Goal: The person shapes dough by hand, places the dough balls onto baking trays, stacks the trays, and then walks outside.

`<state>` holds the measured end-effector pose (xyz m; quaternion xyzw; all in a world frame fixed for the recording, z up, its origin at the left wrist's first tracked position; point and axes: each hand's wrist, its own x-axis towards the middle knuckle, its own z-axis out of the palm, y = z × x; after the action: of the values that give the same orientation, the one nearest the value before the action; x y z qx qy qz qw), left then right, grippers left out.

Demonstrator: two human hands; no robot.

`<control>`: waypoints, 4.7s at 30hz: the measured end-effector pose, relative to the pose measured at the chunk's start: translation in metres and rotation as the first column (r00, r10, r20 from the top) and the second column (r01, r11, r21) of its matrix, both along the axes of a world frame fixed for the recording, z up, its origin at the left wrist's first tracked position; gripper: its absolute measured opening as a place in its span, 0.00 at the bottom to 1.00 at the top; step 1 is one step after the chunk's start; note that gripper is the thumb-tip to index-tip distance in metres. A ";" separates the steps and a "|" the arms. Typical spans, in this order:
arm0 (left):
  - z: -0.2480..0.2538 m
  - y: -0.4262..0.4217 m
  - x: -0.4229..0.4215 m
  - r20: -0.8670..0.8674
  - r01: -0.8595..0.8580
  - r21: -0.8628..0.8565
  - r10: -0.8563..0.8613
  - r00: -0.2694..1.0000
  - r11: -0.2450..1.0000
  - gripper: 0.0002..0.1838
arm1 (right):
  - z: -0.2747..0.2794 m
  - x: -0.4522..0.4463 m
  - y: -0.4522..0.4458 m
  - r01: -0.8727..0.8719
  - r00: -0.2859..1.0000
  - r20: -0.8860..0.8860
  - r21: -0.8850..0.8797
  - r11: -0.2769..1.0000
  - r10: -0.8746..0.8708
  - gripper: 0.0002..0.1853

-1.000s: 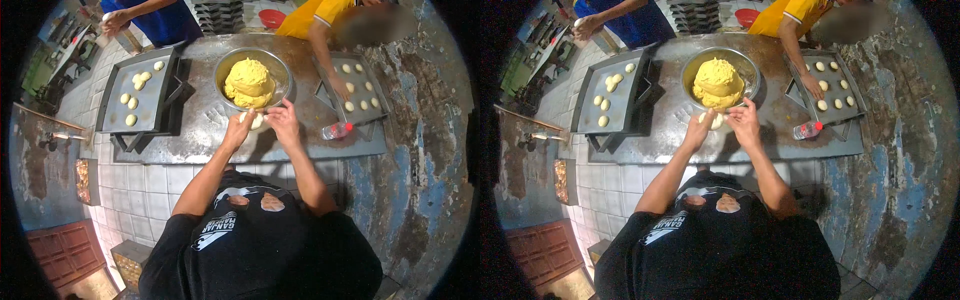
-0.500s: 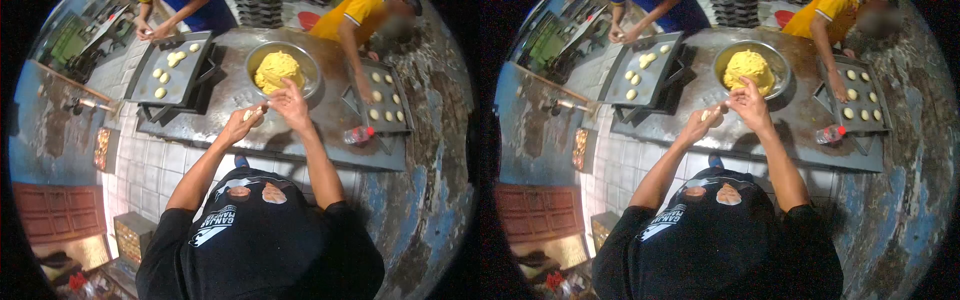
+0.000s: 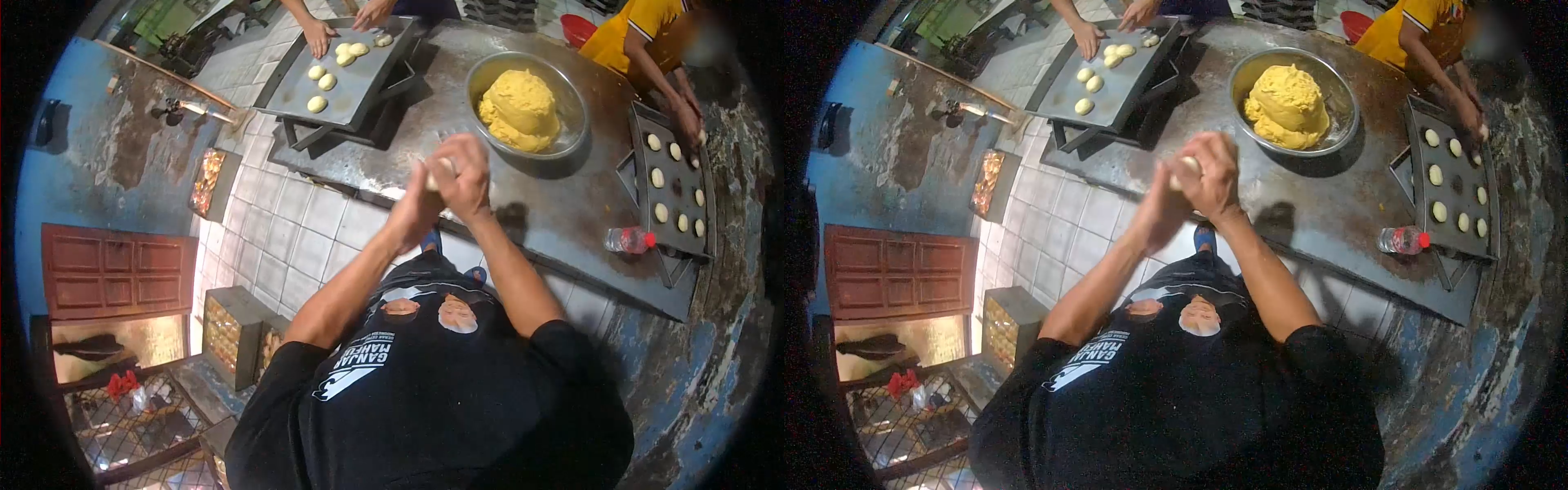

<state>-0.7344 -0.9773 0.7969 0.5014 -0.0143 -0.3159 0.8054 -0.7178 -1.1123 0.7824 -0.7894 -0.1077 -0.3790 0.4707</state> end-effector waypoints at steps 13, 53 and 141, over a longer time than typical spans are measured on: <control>0.021 -0.023 0.012 0.031 0.059 -0.399 -0.051 0.998 0.915 0.25 | 0.034 -0.020 0.010 -0.125 0.971 0.195 -0.074 0.989 0.138 0.09; -0.098 0.569 0.279 0.355 -0.795 0.518 0.767 0.534 0.314 0.28 | -0.136 0.551 0.446 -0.454 0.891 -0.344 -0.711 0.537 0.298 0.27; -0.044 -0.108 0.140 0.644 0.079 0.359 -0.308 0.701 0.930 0.23 | -0.004 0.031 -0.072 0.164 0.885 -0.282 -0.556 0.815 -0.370 0.16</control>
<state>-0.5944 -1.0852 0.7527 0.6957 -0.3174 -0.1886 0.6162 -0.6864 -1.1846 0.7784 -0.9512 0.0012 -0.2403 0.1936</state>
